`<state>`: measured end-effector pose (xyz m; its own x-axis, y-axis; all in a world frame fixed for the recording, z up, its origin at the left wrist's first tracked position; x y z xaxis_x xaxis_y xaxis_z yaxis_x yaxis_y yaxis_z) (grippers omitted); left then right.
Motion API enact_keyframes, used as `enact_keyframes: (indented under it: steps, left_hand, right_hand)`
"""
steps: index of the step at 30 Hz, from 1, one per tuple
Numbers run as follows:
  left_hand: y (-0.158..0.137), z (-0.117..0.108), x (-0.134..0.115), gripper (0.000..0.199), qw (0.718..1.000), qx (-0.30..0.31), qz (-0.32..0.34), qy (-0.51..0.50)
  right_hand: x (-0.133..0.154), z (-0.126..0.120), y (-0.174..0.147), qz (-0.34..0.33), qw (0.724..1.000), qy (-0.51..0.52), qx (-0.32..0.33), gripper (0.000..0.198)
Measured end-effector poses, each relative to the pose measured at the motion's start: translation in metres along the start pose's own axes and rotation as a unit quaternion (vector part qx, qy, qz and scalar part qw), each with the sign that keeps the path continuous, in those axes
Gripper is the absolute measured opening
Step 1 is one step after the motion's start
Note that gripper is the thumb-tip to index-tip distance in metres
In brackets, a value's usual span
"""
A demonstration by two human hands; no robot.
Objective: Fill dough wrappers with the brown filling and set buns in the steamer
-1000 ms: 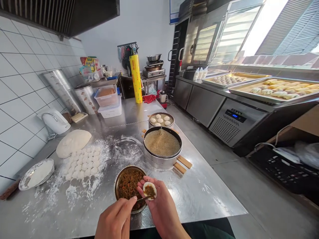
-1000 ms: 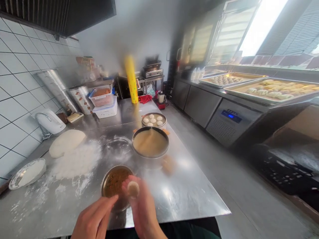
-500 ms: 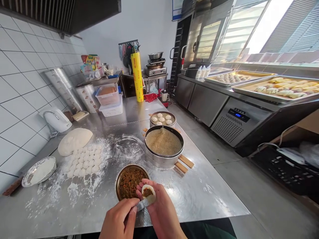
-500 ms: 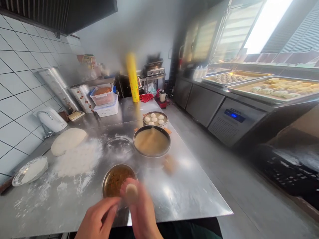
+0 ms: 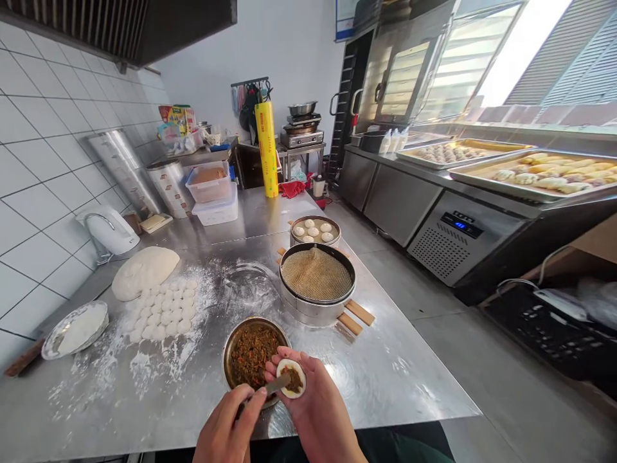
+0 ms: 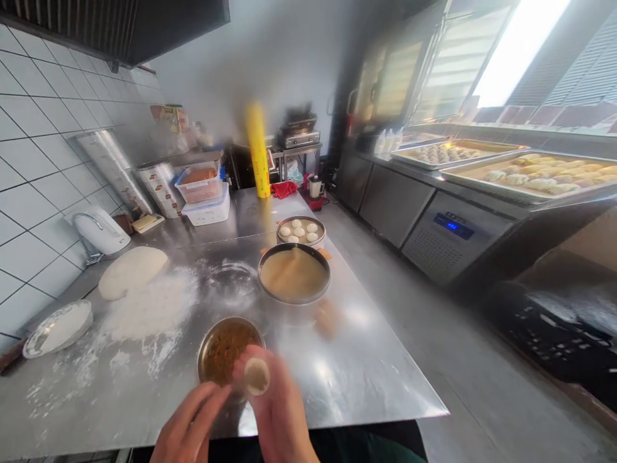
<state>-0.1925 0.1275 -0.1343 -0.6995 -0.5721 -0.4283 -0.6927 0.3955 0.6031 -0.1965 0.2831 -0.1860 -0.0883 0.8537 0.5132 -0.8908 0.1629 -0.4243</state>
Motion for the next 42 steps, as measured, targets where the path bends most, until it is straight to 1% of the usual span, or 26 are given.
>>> enact_keyframes:
  steps: [1,2,3,5,6,8,10,11,13,14,16,19,21,25,27,29,30,31,33,34,36,38,40,42]
  left_hand:
    - [0.002,-0.004,0.006,0.037,0.999,-0.001,-0.040,-0.029]
    - [0.006,-0.005,0.014,0.031,0.994,0.010,-0.086,-0.066]
    - [0.010,-0.004,0.021,0.025,0.985,0.037,-0.129,-0.107]
    - [0.022,0.005,0.027,0.020,0.956,0.118,-0.194,-0.186]
    - [0.029,0.010,0.027,0.022,0.940,0.158,-0.213,-0.215]
    - [0.039,0.018,0.025,0.024,0.911,0.219,-0.243,-0.252]
    - [0.043,0.025,0.022,0.025,0.894,0.251,-0.259,-0.267]
    - [0.044,0.027,0.020,0.027,0.891,0.258,-0.261,-0.268]
    - [0.043,0.029,0.017,0.027,0.894,0.256,-0.251,-0.268]
    - [0.042,0.028,0.015,0.024,0.899,0.249,-0.242,-0.268]
    - [0.040,0.028,0.012,0.020,0.909,0.239,-0.218,-0.264]
    - [0.039,0.025,0.008,0.023,0.927,0.235,-0.170,-0.235]
    - [0.040,0.023,0.004,0.023,0.939,0.236,-0.138,-0.207]
    - [0.045,0.019,-0.006,0.023,0.954,0.235,-0.079,-0.168]
    - [0.046,0.019,-0.011,0.029,0.957,0.237,-0.045,-0.160]
    - [0.045,0.021,-0.014,0.041,0.957,0.247,-0.021,-0.154]
    - [0.045,0.021,-0.015,0.043,0.956,0.253,-0.016,-0.148]
    - [0.045,0.022,-0.014,0.040,0.955,0.259,-0.015,-0.141]
    - [0.045,0.023,-0.014,0.029,0.955,0.266,-0.018,-0.133]
    - [0.045,0.022,-0.014,0.027,0.955,0.266,-0.017,-0.132]
    - [0.046,0.022,-0.017,0.029,0.953,0.272,-0.006,-0.133]
    - [0.046,0.025,-0.018,0.035,0.949,0.289,0.000,-0.123]
    - [0.046,0.027,-0.018,0.032,0.947,0.304,-0.001,-0.105]
    - [0.047,0.027,-0.017,0.026,0.948,0.303,0.000,-0.099]
  right_hand:
    - [0.001,-0.001,-0.002,-0.003,1.000,-0.004,-0.003,0.024]
    - [0.001,-0.002,-0.003,-0.004,1.000,-0.011,-0.008,0.024]
    - [-0.001,-0.002,-0.005,-0.001,1.000,-0.021,-0.014,0.025]
    - [-0.007,-0.002,-0.008,0.010,0.999,-0.045,-0.011,0.030]
    - [-0.010,-0.001,-0.010,0.019,0.998,-0.057,-0.006,0.034]
    - [-0.017,0.001,-0.012,0.038,0.997,-0.073,0.013,0.042]
    - [-0.022,0.003,-0.015,0.050,0.994,-0.084,0.044,0.041]
    - [-0.022,0.004,-0.016,0.050,0.993,-0.089,0.061,0.038]
    - [-0.021,0.005,-0.019,0.037,0.990,-0.104,0.093,0.031]
    - [-0.020,0.004,-0.020,0.029,0.988,-0.114,0.103,0.029]
    - [-0.019,0.000,-0.020,0.018,0.984,-0.145,0.098,0.027]
    - [-0.018,-0.009,-0.019,0.004,0.974,-0.213,0.070,0.037]
    - [-0.016,-0.011,-0.019,-0.012,0.960,-0.271,0.064,0.042]
    - [-0.010,-0.010,-0.019,-0.041,0.933,-0.351,0.066,0.043]
    - [-0.006,-0.007,-0.021,-0.060,0.923,-0.372,0.074,0.046]
    - [-0.003,-0.002,-0.023,-0.080,0.914,-0.385,0.096,0.052]
    - [-0.002,0.001,-0.024,-0.086,0.911,-0.388,0.107,0.055]
    - [-0.002,0.002,-0.025,-0.087,0.910,-0.390,0.115,0.056]
    - [-0.002,0.002,-0.024,-0.081,0.907,-0.397,0.116,0.055]
    - [-0.002,0.002,-0.024,-0.080,0.902,-0.407,0.118,0.054]
    - [-0.002,0.003,-0.023,-0.087,0.887,-0.435,0.131,0.053]
    - [-0.001,0.004,-0.023,-0.099,0.867,-0.465,0.146,0.055]
    - [-0.001,0.002,-0.023,-0.105,0.854,-0.487,0.153,0.056]
    - [-0.002,0.002,-0.024,-0.105,0.847,-0.494,0.165,0.055]
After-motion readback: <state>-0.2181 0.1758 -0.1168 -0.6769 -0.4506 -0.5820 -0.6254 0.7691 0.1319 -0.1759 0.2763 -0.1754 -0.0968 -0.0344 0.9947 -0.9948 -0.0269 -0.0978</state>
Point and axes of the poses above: each hand's wrist, its own y-axis towards the middle knuckle, its own z-axis out of the palm, x = y × z, the point moved 9 cm from there along y, towards the middle knuckle, and after that the axes turned 6 degrees about -y, right-handed, at the moved point
